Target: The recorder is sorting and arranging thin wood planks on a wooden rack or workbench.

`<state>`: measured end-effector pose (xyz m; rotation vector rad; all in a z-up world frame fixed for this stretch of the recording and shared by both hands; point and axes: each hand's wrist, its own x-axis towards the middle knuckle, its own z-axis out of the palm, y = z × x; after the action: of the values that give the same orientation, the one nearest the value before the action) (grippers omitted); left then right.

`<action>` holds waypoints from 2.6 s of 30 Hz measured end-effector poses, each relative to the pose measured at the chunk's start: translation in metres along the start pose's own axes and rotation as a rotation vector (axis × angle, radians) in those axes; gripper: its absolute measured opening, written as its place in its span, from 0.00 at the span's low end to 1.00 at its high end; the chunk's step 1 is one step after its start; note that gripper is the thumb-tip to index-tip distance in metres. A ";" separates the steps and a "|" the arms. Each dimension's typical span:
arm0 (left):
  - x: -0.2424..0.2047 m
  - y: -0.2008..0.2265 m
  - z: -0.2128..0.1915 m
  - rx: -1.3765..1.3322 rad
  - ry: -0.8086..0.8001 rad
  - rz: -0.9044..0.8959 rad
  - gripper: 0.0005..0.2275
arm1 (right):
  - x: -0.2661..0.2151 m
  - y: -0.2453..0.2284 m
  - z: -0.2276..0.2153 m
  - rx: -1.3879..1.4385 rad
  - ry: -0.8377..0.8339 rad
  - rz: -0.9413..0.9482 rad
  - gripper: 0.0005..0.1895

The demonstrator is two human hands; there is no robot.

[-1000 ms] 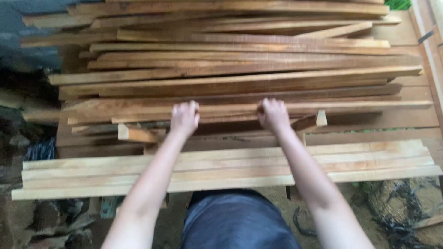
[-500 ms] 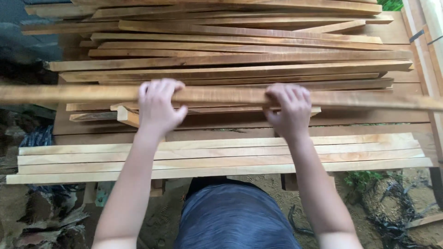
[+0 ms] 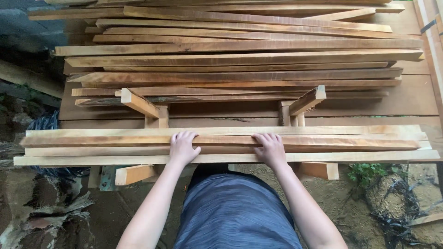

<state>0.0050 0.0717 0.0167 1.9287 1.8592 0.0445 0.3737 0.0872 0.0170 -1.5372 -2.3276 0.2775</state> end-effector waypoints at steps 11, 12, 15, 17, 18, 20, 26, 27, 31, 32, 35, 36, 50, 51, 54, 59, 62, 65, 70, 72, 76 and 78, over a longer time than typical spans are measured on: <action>-0.015 0.014 -0.035 -0.095 -0.160 0.013 0.22 | 0.014 -0.012 -0.032 0.131 -0.230 0.056 0.20; -0.017 0.016 -0.039 -0.108 -0.177 -0.003 0.22 | 0.016 -0.016 -0.035 0.128 -0.233 0.057 0.20; -0.021 0.021 -0.037 -0.086 -0.165 0.004 0.27 | 0.010 -0.021 -0.037 0.117 -0.255 0.066 0.22; -0.023 0.012 -0.022 -0.067 -0.146 0.011 0.28 | 0.006 -0.017 -0.027 0.091 -0.204 0.029 0.21; -0.023 0.009 -0.013 -0.047 -0.132 0.023 0.29 | 0.004 -0.014 -0.023 0.064 -0.153 -0.001 0.20; -0.026 0.005 -0.002 -0.023 -0.106 0.022 0.27 | -0.004 -0.012 -0.009 0.035 -0.101 -0.005 0.20; -0.027 0.016 -0.009 -0.016 -0.094 -0.004 0.28 | -0.011 -0.001 0.014 -0.006 0.027 -0.036 0.19; -0.028 0.021 -0.015 -0.024 -0.101 -0.008 0.31 | -0.013 0.000 0.016 -0.007 0.041 -0.045 0.18; -0.015 0.007 0.004 0.008 -0.086 0.030 0.24 | -0.010 -0.003 0.013 -0.010 0.030 -0.067 0.18; -0.014 0.007 0.004 0.024 -0.077 0.034 0.24 | -0.010 -0.004 0.013 -0.027 0.033 -0.085 0.18; -0.009 0.005 0.010 0.003 -0.052 0.022 0.21 | -0.005 -0.003 0.014 -0.049 0.039 -0.111 0.19; -0.009 0.004 0.013 -0.032 -0.039 0.009 0.20 | -0.003 -0.003 0.015 -0.055 0.043 -0.113 0.19; 0.005 0.019 -0.007 0.051 -0.289 -0.047 0.34 | 0.009 -0.018 -0.001 0.005 -0.229 0.008 0.25; 0.007 0.018 -0.003 0.075 -0.321 -0.037 0.35 | 0.008 -0.019 0.000 0.009 -0.253 0.014 0.25; 0.010 0.020 0.003 0.090 -0.335 -0.015 0.31 | 0.017 -0.019 0.001 -0.023 -0.384 0.064 0.25; 0.007 0.029 -0.008 0.074 -0.337 -0.043 0.33 | 0.039 -0.007 0.014 0.015 -0.550 0.131 0.29; 0.000 0.036 -0.018 0.076 -0.345 -0.058 0.33 | 0.052 -0.019 -0.004 0.096 -0.669 0.184 0.30; -0.003 0.043 -0.029 0.089 -0.358 -0.060 0.32 | 0.055 -0.023 -0.018 0.146 -0.746 0.226 0.29; -0.002 0.043 -0.023 0.125 -0.348 -0.058 0.28 | 0.043 -0.030 -0.022 0.260 -0.689 0.252 0.31; -0.001 0.044 -0.020 0.129 -0.323 -0.035 0.25 | 0.031 -0.024 -0.009 0.119 -0.534 0.137 0.23; -0.003 0.044 -0.018 0.134 -0.258 -0.008 0.32 | 0.015 -0.041 -0.010 -0.022 -0.285 0.057 0.26; -0.007 0.051 -0.029 0.120 -0.237 0.010 0.32 | 0.006 -0.035 0.005 0.032 -0.104 -0.032 0.21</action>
<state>0.0427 0.0745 0.0623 1.9277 1.7286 -0.2865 0.3397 0.0788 0.0254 -1.5031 -2.4124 0.3941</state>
